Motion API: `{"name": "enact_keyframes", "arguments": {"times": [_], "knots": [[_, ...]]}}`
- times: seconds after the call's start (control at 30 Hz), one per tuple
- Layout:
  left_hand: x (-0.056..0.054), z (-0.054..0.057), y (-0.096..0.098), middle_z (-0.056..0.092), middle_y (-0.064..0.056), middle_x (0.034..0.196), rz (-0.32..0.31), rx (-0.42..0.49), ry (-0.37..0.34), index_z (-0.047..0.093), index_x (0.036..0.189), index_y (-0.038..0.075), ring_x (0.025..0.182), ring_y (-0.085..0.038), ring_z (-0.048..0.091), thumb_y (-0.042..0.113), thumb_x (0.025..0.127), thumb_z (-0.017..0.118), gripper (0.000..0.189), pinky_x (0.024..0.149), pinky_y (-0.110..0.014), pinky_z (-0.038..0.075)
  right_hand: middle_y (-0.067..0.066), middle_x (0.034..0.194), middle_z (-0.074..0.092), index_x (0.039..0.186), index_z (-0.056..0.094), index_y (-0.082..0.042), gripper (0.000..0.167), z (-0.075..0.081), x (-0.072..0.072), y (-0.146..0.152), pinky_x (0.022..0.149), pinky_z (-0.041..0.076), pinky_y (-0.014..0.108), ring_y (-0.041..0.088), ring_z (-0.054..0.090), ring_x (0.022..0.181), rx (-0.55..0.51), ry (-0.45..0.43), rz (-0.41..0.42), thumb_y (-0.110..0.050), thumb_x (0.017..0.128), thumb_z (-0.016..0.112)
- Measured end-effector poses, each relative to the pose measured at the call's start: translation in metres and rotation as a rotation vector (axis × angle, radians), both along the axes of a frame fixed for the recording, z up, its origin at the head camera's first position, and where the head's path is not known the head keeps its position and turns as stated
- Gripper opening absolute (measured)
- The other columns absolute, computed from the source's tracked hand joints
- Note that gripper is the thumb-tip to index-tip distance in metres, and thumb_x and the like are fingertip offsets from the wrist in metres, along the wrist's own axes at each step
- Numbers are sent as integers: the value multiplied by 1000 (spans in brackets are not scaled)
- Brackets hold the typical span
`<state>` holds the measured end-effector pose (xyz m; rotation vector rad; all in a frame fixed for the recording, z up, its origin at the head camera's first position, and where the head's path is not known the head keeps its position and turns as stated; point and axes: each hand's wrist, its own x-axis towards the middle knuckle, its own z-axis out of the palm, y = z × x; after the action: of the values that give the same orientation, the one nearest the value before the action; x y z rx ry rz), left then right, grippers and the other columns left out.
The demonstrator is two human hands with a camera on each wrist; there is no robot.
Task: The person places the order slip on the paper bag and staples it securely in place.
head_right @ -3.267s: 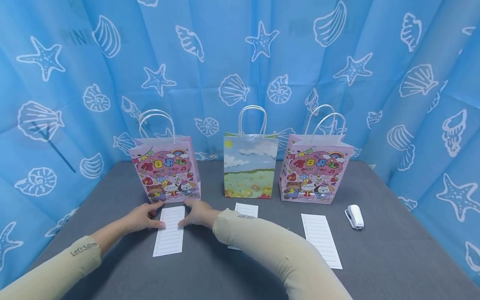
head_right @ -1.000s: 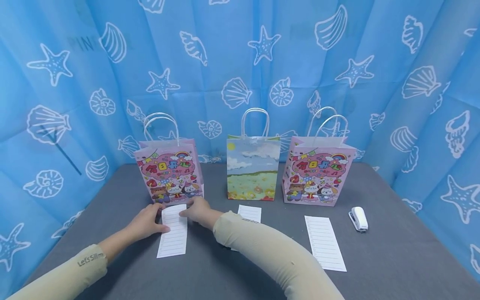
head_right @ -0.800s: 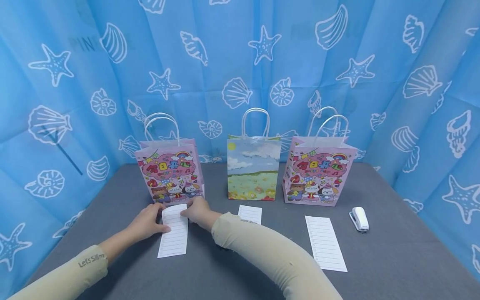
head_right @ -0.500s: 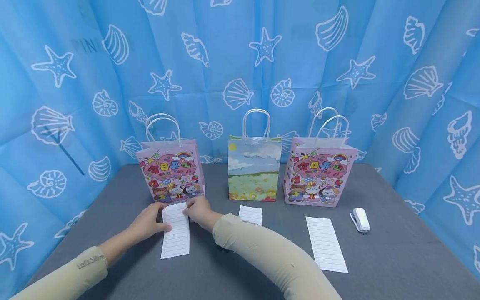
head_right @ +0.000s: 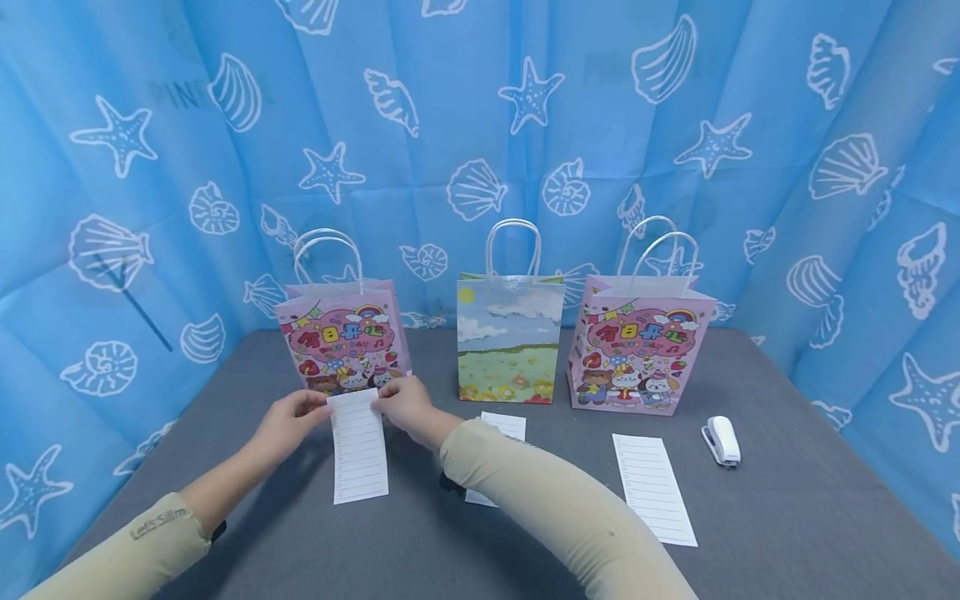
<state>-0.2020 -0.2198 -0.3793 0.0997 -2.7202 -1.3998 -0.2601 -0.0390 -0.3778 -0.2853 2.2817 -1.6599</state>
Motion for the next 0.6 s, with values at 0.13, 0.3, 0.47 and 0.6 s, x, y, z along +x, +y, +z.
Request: {"name": "enact_keyframes", "arguments": {"times": [0.13, 0.3, 0.47, 0.6], "knots": [[0, 9, 4, 59, -20, 109, 23, 55, -11, 58, 115, -8, 97, -31, 53, 15, 101, 55, 28, 77, -38, 44, 10, 95, 65, 94, 69, 4, 8, 2, -2, 3, 78, 55, 44, 19, 62, 83, -25, 20, 4, -1, 93, 63], [-1, 17, 4, 60, -18, 104, 26, 55, 12, 61, 110, -7, 93, -30, 53, 15, 100, 56, 24, 74, -35, 42, 10, 94, 66, 93, 70, 4, 9, 4, -3, 5, 78, 54, 45, 18, 61, 81, -33, 44, 8, -2, 93, 64], [-1, 17, 4, 61, -15, 99, 30, 32, 57, 63, 106, -6, 88, -26, 53, 12, 99, 58, 21, 70, -34, 43, 10, 94, 65, 93, 69, 4, 8, 8, -5, 6, 78, 54, 43, 18, 60, 83, -56, 46, 2, -2, 93, 64], [-1, 17, 6, 61, -14, 97, 39, 28, 101, 63, 105, -5, 85, -25, 52, 13, 100, 56, 20, 69, -34, 43, 10, 92, 64, 93, 68, 5, 8, 13, -7, 6, 78, 54, 43, 18, 58, 81, -62, 65, 5, -3, 93, 64]]}}
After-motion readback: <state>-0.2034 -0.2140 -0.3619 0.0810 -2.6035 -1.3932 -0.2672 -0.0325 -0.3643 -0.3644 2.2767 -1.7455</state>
